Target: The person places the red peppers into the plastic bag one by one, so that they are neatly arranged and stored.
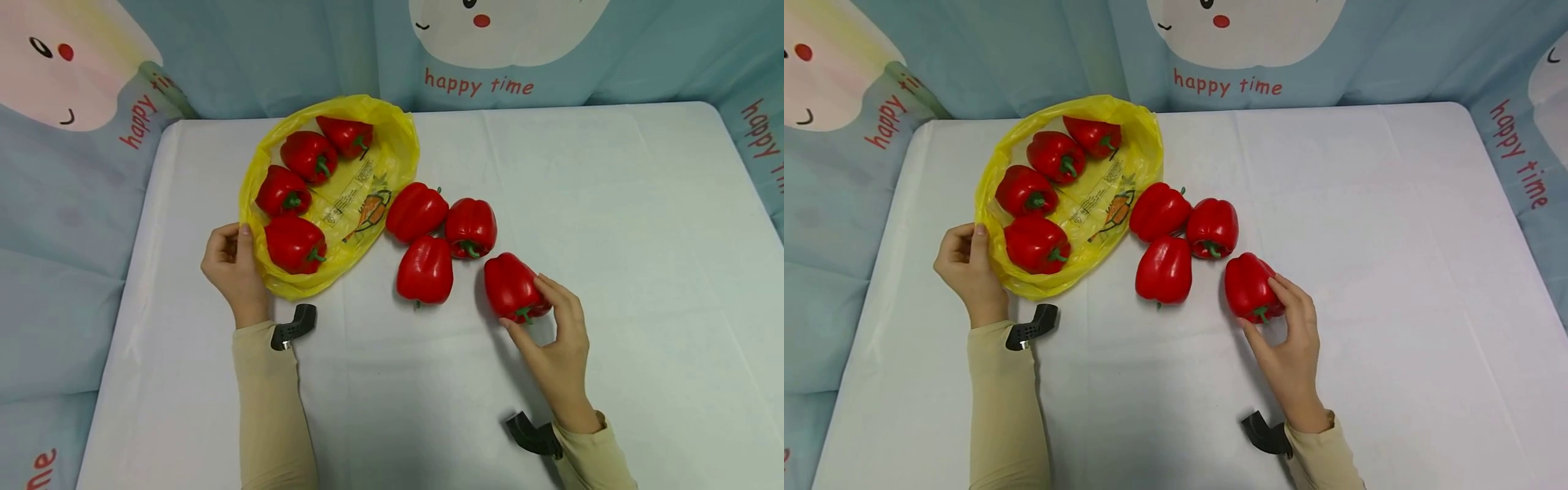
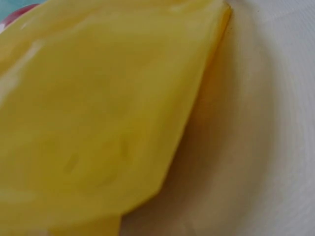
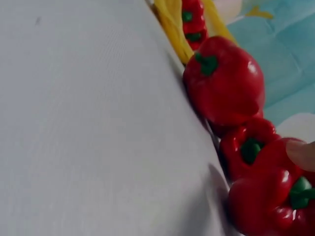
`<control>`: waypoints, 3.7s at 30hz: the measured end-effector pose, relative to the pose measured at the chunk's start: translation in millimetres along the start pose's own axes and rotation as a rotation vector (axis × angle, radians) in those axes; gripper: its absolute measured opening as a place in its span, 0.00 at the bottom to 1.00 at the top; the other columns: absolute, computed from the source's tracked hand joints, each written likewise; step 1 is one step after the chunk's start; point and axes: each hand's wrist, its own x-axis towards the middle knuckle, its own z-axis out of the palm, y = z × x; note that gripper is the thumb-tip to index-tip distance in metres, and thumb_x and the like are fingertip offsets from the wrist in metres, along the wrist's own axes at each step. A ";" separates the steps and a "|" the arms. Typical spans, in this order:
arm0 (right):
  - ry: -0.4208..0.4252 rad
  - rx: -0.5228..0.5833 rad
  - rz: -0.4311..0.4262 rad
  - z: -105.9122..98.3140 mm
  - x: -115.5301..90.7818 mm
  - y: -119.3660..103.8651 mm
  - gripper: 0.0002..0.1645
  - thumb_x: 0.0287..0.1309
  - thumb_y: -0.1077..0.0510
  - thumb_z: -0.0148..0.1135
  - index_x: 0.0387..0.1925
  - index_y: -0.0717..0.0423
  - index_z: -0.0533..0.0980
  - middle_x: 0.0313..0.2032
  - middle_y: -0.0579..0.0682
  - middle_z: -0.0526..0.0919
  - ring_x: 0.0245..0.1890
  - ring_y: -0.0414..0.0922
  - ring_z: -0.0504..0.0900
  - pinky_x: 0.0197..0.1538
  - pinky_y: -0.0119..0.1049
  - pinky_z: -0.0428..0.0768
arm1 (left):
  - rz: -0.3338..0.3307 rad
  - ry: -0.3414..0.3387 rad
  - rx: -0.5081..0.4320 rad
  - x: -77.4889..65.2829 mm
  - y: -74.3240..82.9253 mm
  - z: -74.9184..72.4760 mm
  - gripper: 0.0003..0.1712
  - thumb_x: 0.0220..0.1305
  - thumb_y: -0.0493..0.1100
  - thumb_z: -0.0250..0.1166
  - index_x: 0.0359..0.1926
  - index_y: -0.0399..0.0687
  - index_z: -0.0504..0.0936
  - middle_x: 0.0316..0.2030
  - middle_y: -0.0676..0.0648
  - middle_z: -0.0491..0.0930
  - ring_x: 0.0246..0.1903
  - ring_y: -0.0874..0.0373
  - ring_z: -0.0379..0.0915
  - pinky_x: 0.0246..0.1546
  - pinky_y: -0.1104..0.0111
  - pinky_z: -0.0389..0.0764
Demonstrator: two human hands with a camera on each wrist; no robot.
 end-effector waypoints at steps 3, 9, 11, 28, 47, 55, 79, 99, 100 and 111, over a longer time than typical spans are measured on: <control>-0.036 -0.032 0.005 0.0 -1.0 5.4 0.46 0.52 0.36 0.65 0.57 0.71 0.69 0.56 0.67 0.71 0.60 0.46 0.67 0.61 0.28 0.65 | 0.010 -0.003 0.012 0.2 0.4 -0.4 0.07 0.60 0.33 0.60 0.28 0.40 0.83 0.23 0.56 0.77 0.23 0.65 0.65 0.26 0.76 0.67; -0.073 -0.082 0.031 0.7 -0.6 10.4 0.51 0.51 0.34 0.63 0.64 0.66 0.63 0.58 0.66 0.68 0.60 0.51 0.65 0.60 0.26 0.63 | -0.001 0.003 0.031 6.3 -18.4 -5.5 0.06 0.61 0.34 0.61 0.29 0.41 0.84 0.24 0.56 0.77 0.24 0.64 0.65 0.27 0.75 0.66; -0.084 -0.088 0.051 0.6 0.0 11.1 0.53 0.51 0.35 0.64 0.66 0.66 0.60 0.58 0.67 0.67 0.59 0.52 0.65 0.59 0.25 0.63 | -0.006 0.006 0.031 8.1 -25.0 -7.3 0.06 0.61 0.35 0.61 0.30 0.41 0.84 0.24 0.55 0.78 0.24 0.64 0.66 0.27 0.75 0.66; -0.083 -0.089 0.176 0.7 7.8 10.6 0.58 0.30 0.74 0.77 0.66 0.66 0.59 0.59 0.63 0.69 0.56 0.48 0.68 0.52 0.21 0.65 | 0.026 -0.015 0.062 8.8 -28.0 -9.5 0.06 0.63 0.38 0.62 0.30 0.44 0.84 0.26 0.54 0.78 0.24 0.62 0.65 0.26 0.74 0.67; -0.010 0.038 0.177 -6.7 13.3 2.9 0.58 0.27 0.81 0.74 0.66 0.66 0.60 0.58 0.56 0.70 0.56 0.41 0.68 0.52 0.24 0.70 | 0.025 -0.029 0.071 6.7 -24.9 -9.4 0.06 0.63 0.38 0.62 0.31 0.46 0.83 0.27 0.55 0.78 0.26 0.61 0.67 0.28 0.74 0.70; -0.008 0.139 0.152 -8.7 18.1 -7.0 0.56 0.31 0.78 0.74 0.66 0.67 0.59 0.59 0.53 0.70 0.57 0.45 0.68 0.51 0.25 0.72 | 0.016 -0.027 0.077 6.2 -24.5 -10.3 0.06 0.64 0.39 0.62 0.31 0.44 0.83 0.27 0.55 0.78 0.26 0.61 0.66 0.29 0.74 0.69; -0.067 0.286 -0.028 24.7 59.4 -42.0 0.55 0.47 0.39 0.71 0.64 0.71 0.59 0.56 0.56 0.71 0.55 0.49 0.69 0.48 0.29 0.72 | 0.039 -0.035 0.054 8.2 -25.0 -10.0 0.07 0.63 0.38 0.61 0.31 0.41 0.83 0.26 0.55 0.77 0.24 0.62 0.65 0.27 0.74 0.69; -0.187 0.493 -0.151 107.4 66.7 -103.0 0.52 0.52 0.40 0.67 0.63 0.71 0.57 0.59 0.62 0.68 0.57 0.50 0.70 0.53 0.43 0.77 | -0.026 -0.010 0.069 7.4 -16.6 -8.1 0.06 0.63 0.35 0.60 0.30 0.40 0.83 0.25 0.56 0.77 0.25 0.62 0.65 0.28 0.74 0.67; -0.190 0.512 -0.154 113.2 66.1 -105.1 0.51 0.52 0.40 0.66 0.63 0.71 0.57 0.59 0.62 0.68 0.57 0.50 0.70 0.53 0.43 0.77 | -0.023 -0.009 0.069 8.8 -21.8 -9.1 0.06 0.62 0.35 0.61 0.30 0.41 0.83 0.25 0.56 0.77 0.25 0.62 0.65 0.28 0.74 0.67; -0.252 0.628 0.027 163.8 61.2 -111.1 0.54 0.43 0.68 0.73 0.68 0.66 0.52 0.63 0.60 0.64 0.61 0.48 0.67 0.58 0.41 0.73 | 0.022 -0.026 0.085 8.2 -25.8 -9.9 0.08 0.63 0.37 0.61 0.33 0.36 0.83 0.27 0.56 0.78 0.25 0.62 0.65 0.28 0.73 0.67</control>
